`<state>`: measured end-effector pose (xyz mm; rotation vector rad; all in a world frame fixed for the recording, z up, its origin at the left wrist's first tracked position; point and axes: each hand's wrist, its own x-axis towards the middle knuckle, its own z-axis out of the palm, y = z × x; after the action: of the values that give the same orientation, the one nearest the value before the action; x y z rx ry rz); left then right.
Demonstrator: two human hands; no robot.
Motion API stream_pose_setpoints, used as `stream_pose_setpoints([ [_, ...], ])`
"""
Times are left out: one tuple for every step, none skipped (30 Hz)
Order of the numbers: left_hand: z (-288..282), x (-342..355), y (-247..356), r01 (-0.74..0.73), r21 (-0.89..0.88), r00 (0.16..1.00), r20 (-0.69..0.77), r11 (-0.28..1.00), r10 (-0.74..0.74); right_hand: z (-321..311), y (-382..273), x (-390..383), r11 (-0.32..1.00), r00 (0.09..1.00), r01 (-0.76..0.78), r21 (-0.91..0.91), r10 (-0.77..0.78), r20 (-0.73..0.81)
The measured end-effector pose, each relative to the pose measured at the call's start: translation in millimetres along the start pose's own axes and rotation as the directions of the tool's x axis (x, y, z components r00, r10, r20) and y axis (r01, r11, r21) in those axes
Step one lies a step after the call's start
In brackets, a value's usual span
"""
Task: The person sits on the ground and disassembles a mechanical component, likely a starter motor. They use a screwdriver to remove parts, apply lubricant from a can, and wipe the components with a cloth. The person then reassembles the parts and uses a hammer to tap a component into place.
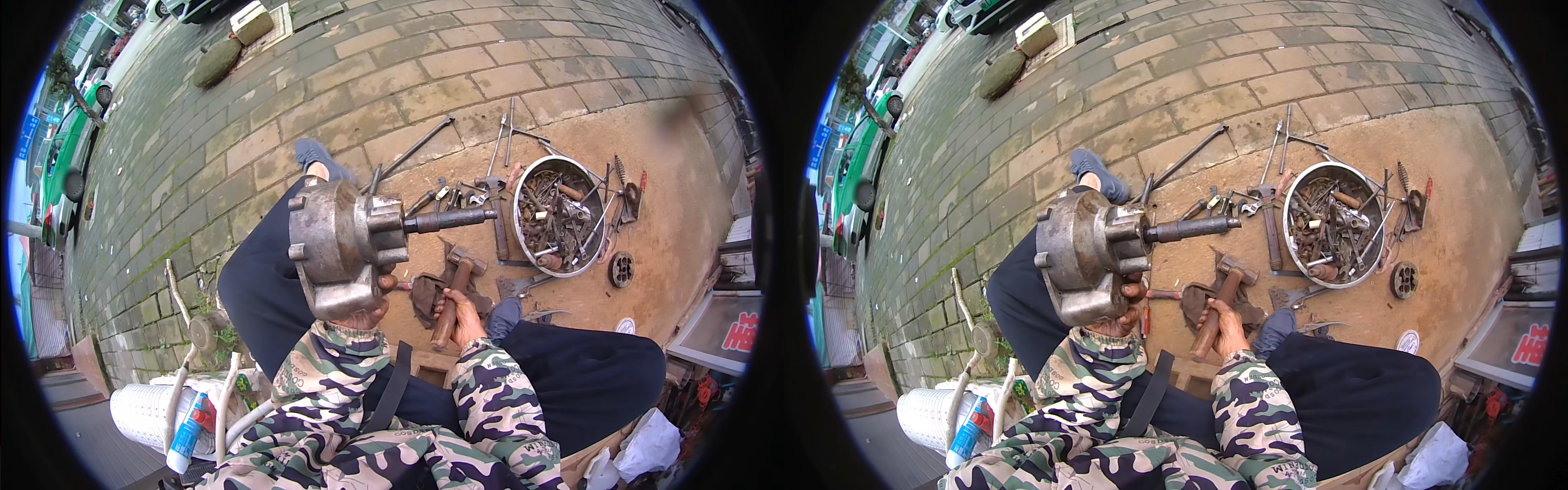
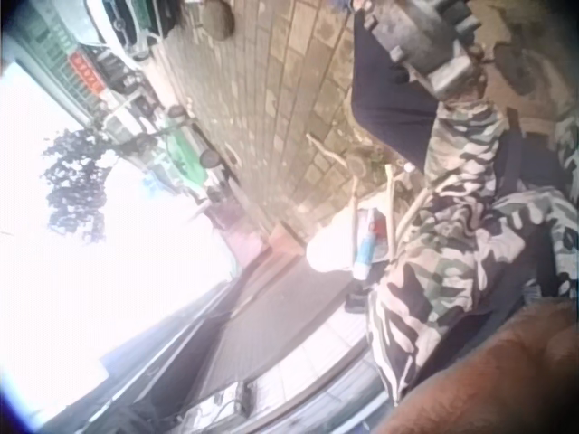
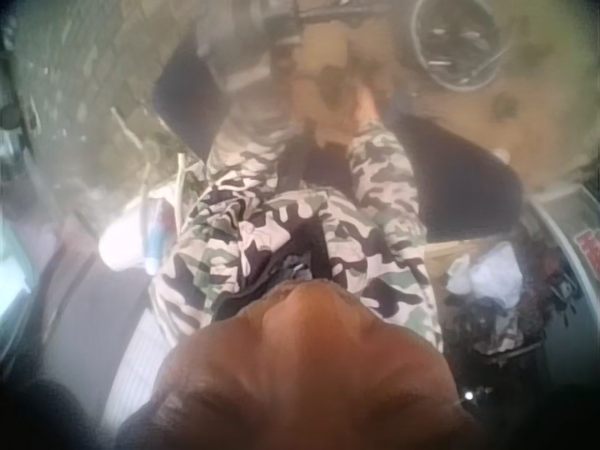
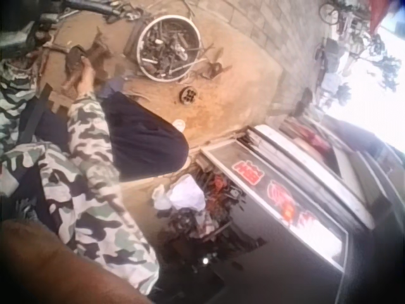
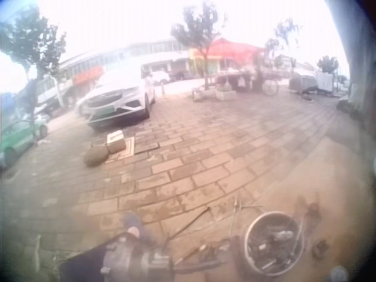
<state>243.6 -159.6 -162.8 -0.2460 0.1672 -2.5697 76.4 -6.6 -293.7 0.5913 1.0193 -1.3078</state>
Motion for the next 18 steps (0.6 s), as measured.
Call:
stream_pose_setpoints([
  [7, 3, -1, 0.006, 0.069, 0.999, -0.038, 0.998, -0.003, 12, 0, -6, 0.998, 0.999, 0.025, -0.056, -0.027, -0.033],
  [6, 1, -2, -0.01, 0.081, 0.999, -0.037, 0.997, 0.013, 27, 0, -18, 0.964, 0.992, 0.091, -0.251, -0.111, -0.067],
  [6, -1, -2, -0.024, 0.094, 0.999, -0.039, 0.995, 0.028, 32, 2, -20, 0.868, 0.988, 0.067, -0.492, -0.126, -0.087],
  [-1, 0, -1, -0.038, 0.043, 0.999, 0.005, 0.998, 0.038, 29, 2, -16, 0.702, 0.968, 0.118, -0.703, -0.239, -0.077],
  [-5, -1, 0, -0.041, 0.029, 0.999, 0.012, 0.999, 0.041, 25, 2, -13, 0.483, 0.938, 0.142, -0.864, -0.345, -0.039],
  [-10, -3, 1, -0.042, 0.014, 0.999, 0.018, 0.999, 0.042, 21, 0, -10, 0.471, 0.902, 0.172, -0.865, -0.429, -0.055],
  [-13, -1, 1, -0.045, -0.002, 0.999, 0.027, 0.999, 0.045, 25, -10, -15, 0.45, 0.854, 0.202, -0.87, -0.515, -0.068],
  [-18, -6, 4, -0.028, -0.02, 0.999, 0.029, 0.999, 0.029, 25, -19, -18, 0.427, 0.798, 0.23, -0.874, -0.597, -0.082],
  [-19, -4, 4, -0.026, -0.009, 0.998, 0.049, 1.0, 0.027, 14, -33, -4, 0.512, 0.762, 0.408, -0.756, -0.647, -0.027],
  [-23, -1, 5, -0.029, 0.002, 0.997, 0.071, 1.0, 0.028, 37, -57, -29, 0.511, 0.699, 0.529, -0.678, -0.715, 0.006],
  [-26, -2, 8, 0.002, -0.011, 0.999, 0.044, 1.0, -0.001, 56, -77, -61, 0.494, 0.627, 0.641, -0.587, -0.778, 0.029],
  [-26, -4, 11, 0.025, -0.016, 0.999, 0.026, 1.0, -0.024, 68, -96, -85, 0.515, 0.622, 0.717, -0.47, -0.777, 0.098],
  [-7, -1, 4, 0.045, -0.022, 0.998, 0.042, 0.999, -0.044, 86, -110, -114, 0.451, 0.587, 0.761, -0.467, -0.785, 0.199],
  [8, 9, -2, 0.051, 0.005, 0.998, 0.029, 0.999, -0.051, 96, -127, -145, 0.281, 0.534, 0.771, -0.572, -0.774, 0.339],
  [17, 15, -6, 0.038, 0.02, 0.999, 0.015, 0.999, -0.039, 108, -139, -172, 0.089, 0.502, 0.748, -0.658, -0.724, 0.472],
  [17, 11, -6, -0.094, 0.102, 0.994, -0.053, 0.99, 0.1, 123, -141, -191, -0.113, 0.449, 0.75, -0.651, -0.636, 0.628],
  [14, 8, -7, -0.2, 0.191, 0.967, -0.121, 0.961, 0.225, 134, -141, -207, -0.305, 0.409, 0.728, -0.613, -0.524, 0.747],
  [3, 2, -3, -0.167, 0.138, 0.977, -0.111, 0.976, 0.183, 145, -141, -225, -0.471, 0.554, 0.559, -0.682, -0.4, 0.73],
])
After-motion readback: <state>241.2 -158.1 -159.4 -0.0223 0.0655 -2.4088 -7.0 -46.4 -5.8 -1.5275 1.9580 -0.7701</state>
